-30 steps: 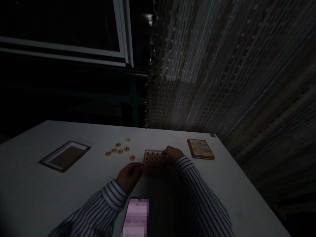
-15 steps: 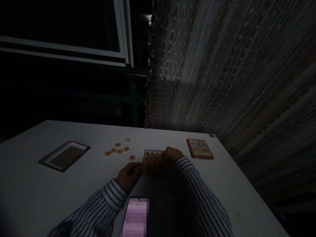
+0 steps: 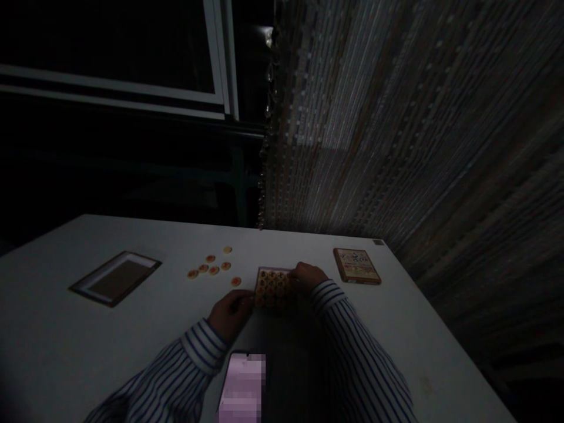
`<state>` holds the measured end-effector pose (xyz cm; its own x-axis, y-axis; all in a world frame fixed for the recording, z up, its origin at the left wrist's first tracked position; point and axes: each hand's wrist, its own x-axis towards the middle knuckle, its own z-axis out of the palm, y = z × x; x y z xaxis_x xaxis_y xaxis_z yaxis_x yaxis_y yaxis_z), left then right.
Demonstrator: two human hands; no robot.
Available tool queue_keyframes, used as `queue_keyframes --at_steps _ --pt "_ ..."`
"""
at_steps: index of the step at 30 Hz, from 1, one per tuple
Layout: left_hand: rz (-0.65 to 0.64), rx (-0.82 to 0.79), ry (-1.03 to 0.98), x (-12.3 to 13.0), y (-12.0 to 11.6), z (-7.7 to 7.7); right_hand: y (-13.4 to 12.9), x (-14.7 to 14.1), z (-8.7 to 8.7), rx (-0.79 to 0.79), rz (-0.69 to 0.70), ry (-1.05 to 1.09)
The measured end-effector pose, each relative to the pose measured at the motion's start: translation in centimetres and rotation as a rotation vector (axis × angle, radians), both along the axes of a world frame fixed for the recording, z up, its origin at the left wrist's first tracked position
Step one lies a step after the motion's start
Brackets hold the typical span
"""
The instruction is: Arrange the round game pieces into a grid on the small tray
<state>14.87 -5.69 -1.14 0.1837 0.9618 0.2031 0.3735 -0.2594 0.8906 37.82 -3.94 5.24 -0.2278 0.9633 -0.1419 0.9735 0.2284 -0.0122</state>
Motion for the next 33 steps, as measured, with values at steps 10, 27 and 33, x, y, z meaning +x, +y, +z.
queue_keyframes --at_steps 10,27,33 --pt "-0.020 0.007 0.015 -0.15 0.02 -0.10 -0.05 -0.13 0.14 -0.008 0.009 -0.018" --pt "-0.041 0.036 0.080 -0.19 0.25 -0.97 0.07 -0.14 0.20 -0.038 -0.009 -0.026" --pt "-0.044 0.052 0.100 -0.28 0.24 -0.86 -0.29 -0.33 0.74 -0.040 -0.036 0.017"
